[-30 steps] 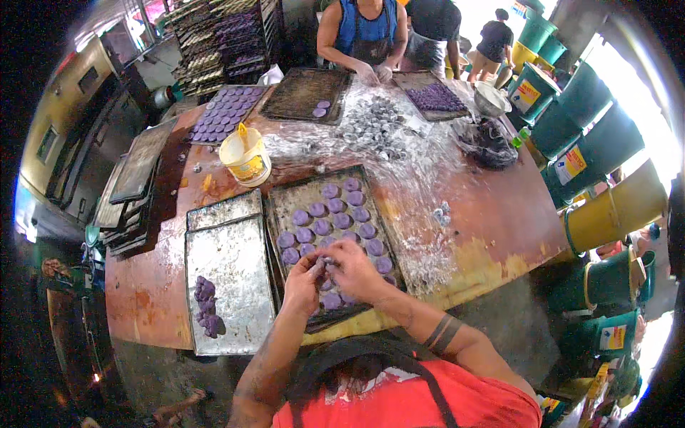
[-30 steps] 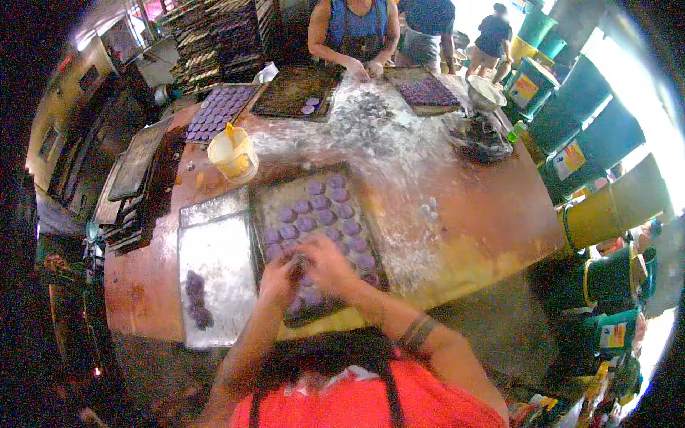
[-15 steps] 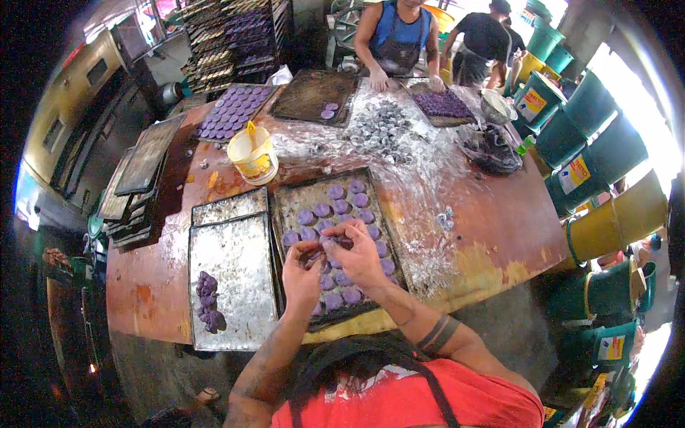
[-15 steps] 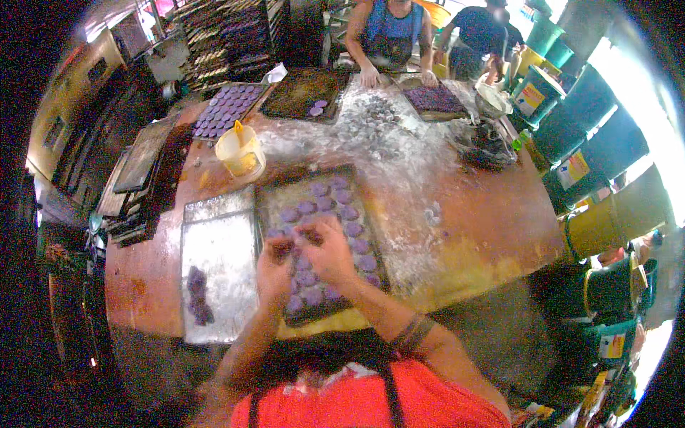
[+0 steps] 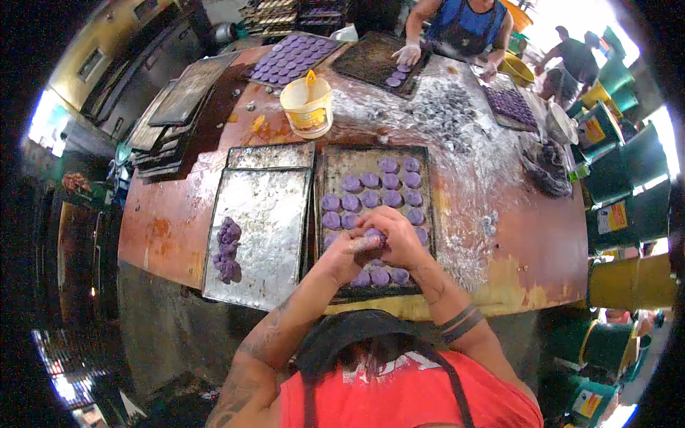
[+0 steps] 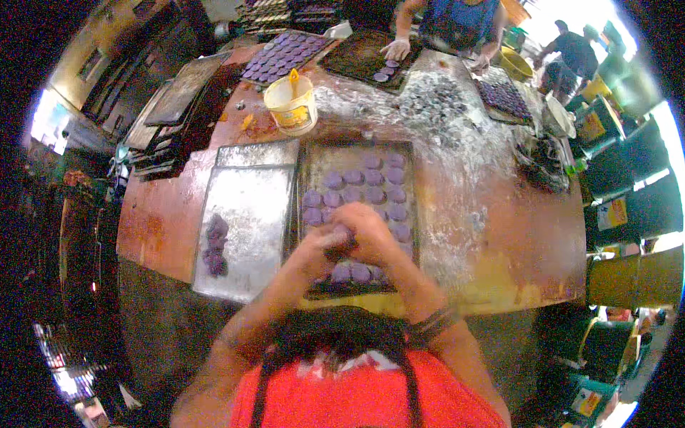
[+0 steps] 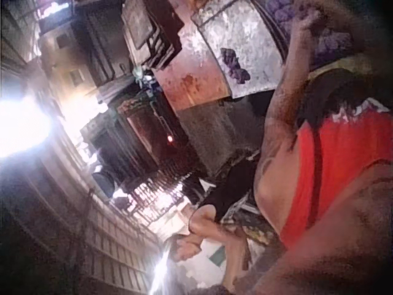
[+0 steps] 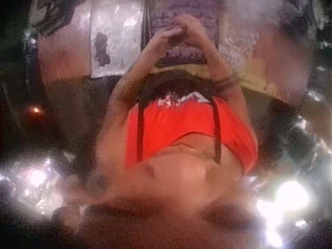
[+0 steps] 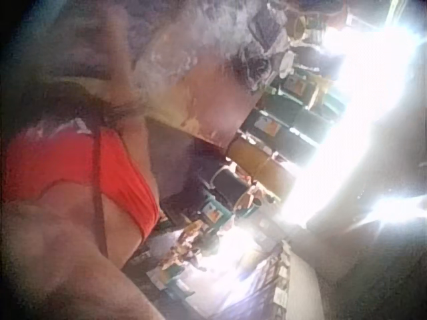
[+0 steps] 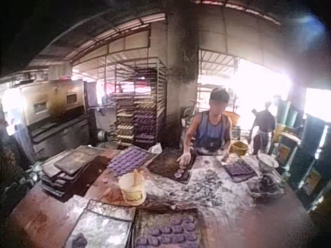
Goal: The person takes dough pieces, rolls them into balls by hand, and arranges them onto a baking tray.
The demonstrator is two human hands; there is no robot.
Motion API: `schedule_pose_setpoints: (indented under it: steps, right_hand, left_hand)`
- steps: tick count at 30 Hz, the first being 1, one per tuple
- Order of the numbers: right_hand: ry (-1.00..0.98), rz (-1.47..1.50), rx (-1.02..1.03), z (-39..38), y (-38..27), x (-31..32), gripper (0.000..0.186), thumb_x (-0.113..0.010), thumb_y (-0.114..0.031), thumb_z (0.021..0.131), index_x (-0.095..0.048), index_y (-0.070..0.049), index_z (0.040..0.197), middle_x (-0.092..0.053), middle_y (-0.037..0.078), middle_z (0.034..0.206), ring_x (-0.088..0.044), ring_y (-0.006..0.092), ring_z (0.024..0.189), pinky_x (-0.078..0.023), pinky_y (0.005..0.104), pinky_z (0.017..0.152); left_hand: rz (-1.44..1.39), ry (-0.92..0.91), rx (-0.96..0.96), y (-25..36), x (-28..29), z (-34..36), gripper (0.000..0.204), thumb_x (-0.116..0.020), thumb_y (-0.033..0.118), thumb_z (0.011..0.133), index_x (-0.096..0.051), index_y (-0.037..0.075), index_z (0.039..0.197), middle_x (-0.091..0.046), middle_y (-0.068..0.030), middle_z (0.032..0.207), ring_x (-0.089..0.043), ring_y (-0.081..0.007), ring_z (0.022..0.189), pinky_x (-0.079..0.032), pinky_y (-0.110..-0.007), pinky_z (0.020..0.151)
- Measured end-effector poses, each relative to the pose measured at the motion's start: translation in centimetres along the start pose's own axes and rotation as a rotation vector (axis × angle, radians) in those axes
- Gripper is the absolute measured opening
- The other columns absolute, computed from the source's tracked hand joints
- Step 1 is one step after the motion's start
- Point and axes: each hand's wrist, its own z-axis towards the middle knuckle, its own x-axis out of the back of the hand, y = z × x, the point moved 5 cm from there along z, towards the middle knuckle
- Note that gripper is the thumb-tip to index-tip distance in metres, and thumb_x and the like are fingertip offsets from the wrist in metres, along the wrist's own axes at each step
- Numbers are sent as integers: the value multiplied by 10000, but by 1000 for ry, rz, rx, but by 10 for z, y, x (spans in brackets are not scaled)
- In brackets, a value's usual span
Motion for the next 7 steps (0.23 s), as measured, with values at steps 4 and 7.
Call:
schedule_pose_setpoints:
  steps: [4,7]
  right_hand:
    - [166,74,-333,-29,45,-38,438,-850,-114,711,-632,-46,1084,-666,125,1097,-647,290,1066,-519,407,915]
    - [74,505,-637,-26,69,-66,626,-809,-135,850,-490,-96,1388,-586,91,1299,-612,319,1153,-489,421,1053]
  left_hand:
    - [-83,183,70,-2,1,5,382,-793,208,900,-676,49,1227,-713,-50,1078,-684,-215,989,-532,-350,917]
    - [362,542,-74,24,46,4,558,-786,223,914,-584,70,1411,-694,-57,1188,-662,-208,1070,-515,-338,945]
